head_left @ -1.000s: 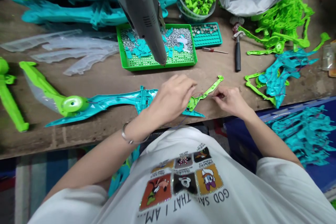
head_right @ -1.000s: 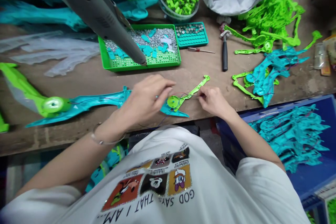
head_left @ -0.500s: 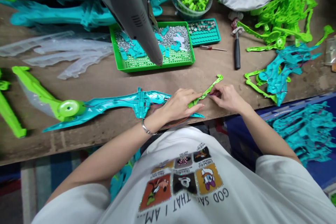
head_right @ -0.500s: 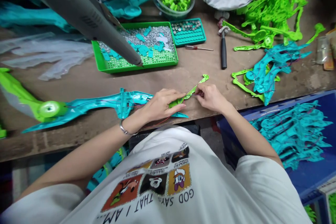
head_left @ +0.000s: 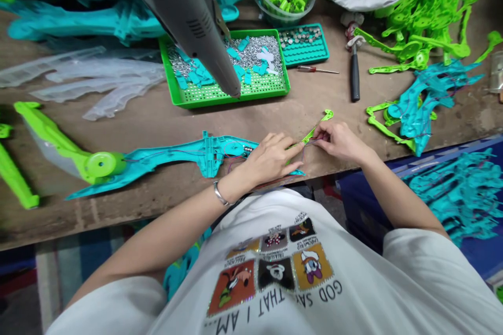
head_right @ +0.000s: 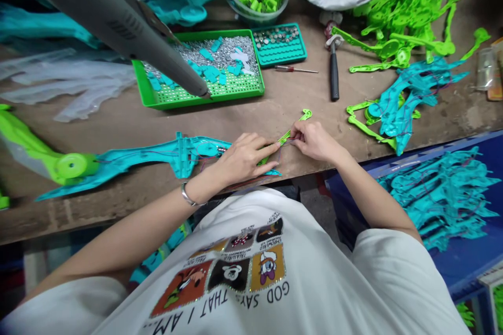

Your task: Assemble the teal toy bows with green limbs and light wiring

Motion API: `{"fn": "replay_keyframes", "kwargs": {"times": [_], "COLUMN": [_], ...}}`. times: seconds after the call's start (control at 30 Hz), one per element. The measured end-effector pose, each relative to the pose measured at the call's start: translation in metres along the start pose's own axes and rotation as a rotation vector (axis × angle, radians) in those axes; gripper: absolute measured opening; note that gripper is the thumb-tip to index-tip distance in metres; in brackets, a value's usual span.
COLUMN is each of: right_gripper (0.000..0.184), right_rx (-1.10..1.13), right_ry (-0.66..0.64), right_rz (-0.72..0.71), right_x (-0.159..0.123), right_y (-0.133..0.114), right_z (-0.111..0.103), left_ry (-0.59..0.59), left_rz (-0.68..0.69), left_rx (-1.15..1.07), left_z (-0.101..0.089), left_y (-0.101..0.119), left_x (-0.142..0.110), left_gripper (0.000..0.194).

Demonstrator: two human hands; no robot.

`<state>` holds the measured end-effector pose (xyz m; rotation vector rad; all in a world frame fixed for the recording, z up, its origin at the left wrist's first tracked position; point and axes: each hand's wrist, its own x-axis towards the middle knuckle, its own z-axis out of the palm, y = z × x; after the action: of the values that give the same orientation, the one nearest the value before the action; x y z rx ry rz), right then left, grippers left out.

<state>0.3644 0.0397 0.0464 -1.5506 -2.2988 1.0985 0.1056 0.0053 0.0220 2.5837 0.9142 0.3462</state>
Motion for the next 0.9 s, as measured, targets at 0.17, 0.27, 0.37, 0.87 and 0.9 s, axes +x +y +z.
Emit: {"fn": "replay_keyframes", "kwargs": {"times": [0.17,0.27,0.37,0.87,0.9], "right_gripper": [0.016,0.021,0.015,0.007,0.007], "right_rx": [0.067,0.099,0.061,-0.023,-0.020], "right_ry": [-0.033,0.030,0.106,0.217,0.215], "right_rz": [-0.011,-0.061,-0.181,0.006,0.026], "right_x": [-0.006,-0.010,-0.012,-0.002,-0.002], "right_y": [0.002,0.001,-0.002,-0.014,-0.015], "right_z": [-0.002,-0.002,0.000,0.018,0.018], "left_ry": [0.031,0.042,0.031,-0.052,-0.065], "left_rz": [0.003,-0.035,-0.053,-0.020,-0.023], "left_rx": [-0.070,-0.119,-0.118,0.052,0.080], "left_z": [0.000,-0.001,-0.001,-0.005,-0.006], "left_y": [-0.002,-0.003,-0.002,0.002,0.004], "left_x": [0.000,-0.001,-0.001,0.004,0.005], "left_gripper": [0.042,0.045,0.051,0.045,0.045]}}
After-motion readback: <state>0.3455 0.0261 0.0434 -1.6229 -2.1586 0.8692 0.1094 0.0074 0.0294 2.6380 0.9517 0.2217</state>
